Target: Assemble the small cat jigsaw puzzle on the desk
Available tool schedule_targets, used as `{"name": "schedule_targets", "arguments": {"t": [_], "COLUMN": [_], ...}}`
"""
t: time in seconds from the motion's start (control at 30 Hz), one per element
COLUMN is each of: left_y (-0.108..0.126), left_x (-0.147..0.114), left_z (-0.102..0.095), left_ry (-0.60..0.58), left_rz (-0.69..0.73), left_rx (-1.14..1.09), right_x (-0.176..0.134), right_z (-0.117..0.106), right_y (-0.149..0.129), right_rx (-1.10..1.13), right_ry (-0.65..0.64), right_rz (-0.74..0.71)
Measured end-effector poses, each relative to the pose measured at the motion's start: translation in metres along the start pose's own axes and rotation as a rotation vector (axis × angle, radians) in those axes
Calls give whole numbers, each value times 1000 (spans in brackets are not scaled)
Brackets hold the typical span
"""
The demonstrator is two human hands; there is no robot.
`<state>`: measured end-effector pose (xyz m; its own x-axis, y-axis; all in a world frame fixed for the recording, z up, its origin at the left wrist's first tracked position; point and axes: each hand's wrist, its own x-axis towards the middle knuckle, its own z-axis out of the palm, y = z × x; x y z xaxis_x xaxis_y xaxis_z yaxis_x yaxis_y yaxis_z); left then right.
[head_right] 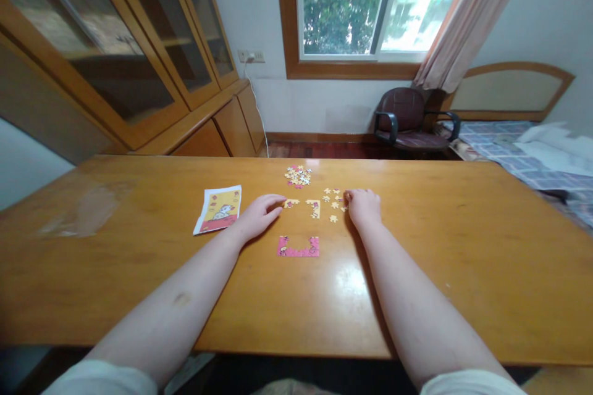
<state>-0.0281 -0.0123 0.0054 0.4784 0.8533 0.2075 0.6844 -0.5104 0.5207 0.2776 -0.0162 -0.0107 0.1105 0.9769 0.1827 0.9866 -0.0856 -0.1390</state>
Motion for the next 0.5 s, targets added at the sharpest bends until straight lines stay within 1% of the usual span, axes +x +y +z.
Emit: {"name": "schedule_targets", "arguments": {"t": [0.1,0.17,0.27,0.33,0.37,0.4,0.47,0.5], "left_y": [-1,-2,6,20,30,41,64,75], "left_x": [3,3,1,-5,-9,-14,-26,-31], "left_z": [2,2,1,-1,-1,-2,-1,0], "left_ry": [1,-6,-28,-52,-97,-157,-282,-317], "left_rz": [-17,-18,36,99,148,213,334,373], "left_rx": [-34,-45,-9,84,141,195,265,287], "right_x": [2,2,-1,-4,-7,-10,-16,-20], "right_z": [6,7,4,-3,-7,-11,-18,-20], "right_y": [2,3,2,-3,-6,-10,-19,-23], "right_rx": [48,115,253,357,414,472,591,646], "right_ry": [36,55,106,141,141,116,8,-56], "right_rz": [31,21,-17,-71,-113,-167,-279,-314]}}
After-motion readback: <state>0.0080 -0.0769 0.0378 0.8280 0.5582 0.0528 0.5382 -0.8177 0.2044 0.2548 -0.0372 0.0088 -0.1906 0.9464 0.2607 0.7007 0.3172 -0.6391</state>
